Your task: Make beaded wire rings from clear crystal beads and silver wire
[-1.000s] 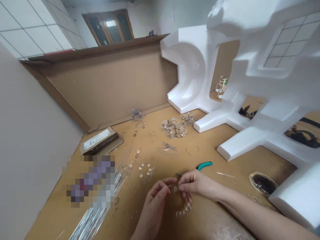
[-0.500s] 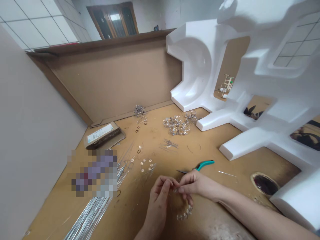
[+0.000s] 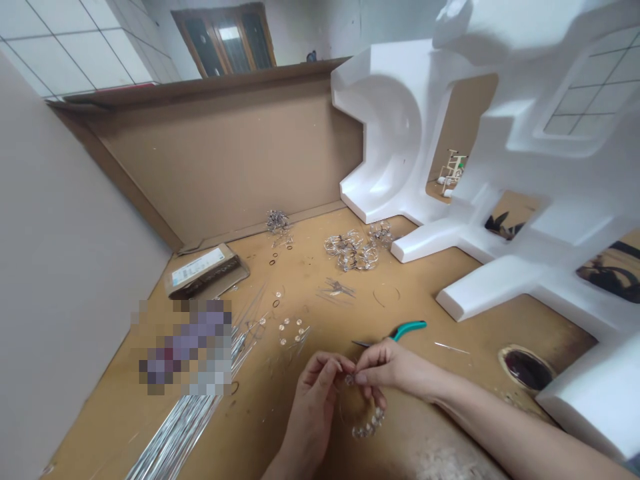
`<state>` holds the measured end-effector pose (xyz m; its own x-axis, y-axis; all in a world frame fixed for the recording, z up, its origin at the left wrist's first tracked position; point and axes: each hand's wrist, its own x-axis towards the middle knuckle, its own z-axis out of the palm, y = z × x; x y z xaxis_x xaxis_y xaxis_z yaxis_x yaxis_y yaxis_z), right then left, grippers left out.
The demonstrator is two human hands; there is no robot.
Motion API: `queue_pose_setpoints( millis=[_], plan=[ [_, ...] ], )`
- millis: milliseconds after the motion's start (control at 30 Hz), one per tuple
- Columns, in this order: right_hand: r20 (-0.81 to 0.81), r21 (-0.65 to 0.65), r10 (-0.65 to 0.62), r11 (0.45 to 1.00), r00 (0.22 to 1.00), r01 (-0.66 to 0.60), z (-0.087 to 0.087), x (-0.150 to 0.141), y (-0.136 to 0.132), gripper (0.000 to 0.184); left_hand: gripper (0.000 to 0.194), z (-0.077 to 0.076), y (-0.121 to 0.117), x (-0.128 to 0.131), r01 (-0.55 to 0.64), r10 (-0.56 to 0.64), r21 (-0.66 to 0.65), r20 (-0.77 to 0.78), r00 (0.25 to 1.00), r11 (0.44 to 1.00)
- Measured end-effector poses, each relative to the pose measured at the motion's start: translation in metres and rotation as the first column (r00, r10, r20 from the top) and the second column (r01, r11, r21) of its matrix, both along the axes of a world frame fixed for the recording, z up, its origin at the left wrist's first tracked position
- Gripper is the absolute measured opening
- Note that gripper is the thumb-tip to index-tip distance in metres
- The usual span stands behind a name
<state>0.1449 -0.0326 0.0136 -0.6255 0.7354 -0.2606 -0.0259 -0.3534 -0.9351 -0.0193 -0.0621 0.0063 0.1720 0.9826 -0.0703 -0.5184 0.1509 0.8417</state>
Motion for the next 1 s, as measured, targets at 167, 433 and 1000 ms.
queue_pose_setpoints(
  millis=[167, 433, 1000],
  plan=[
    [0.012, -0.006, -0.01, 1.0, 1.0, 0.01, -0.002, 0.0, 0.0, 0.026, 0.013, 0.0, 0.0, -0.001, 0.005, -0.005, -0.015, -0.002, 1.0, 1.0],
    [0.001, -0.009, -0.103, 0.995, 0.995, 0.103, 0.004, -0.001, 0.002, 0.028, 0.014, -0.002, 0.004, -0.009, -0.046, 0.05, 0.022, -0.237, 0.97, 0.999],
    [0.019, 0.053, -0.25, 0.967, 0.968, 0.248, 0.001, -0.003, 0.006, 0.034, 0.027, 0.002, 0.003, -0.006, -0.038, 0.023, -0.022, -0.475, 0.88, 0.999]
  ],
)
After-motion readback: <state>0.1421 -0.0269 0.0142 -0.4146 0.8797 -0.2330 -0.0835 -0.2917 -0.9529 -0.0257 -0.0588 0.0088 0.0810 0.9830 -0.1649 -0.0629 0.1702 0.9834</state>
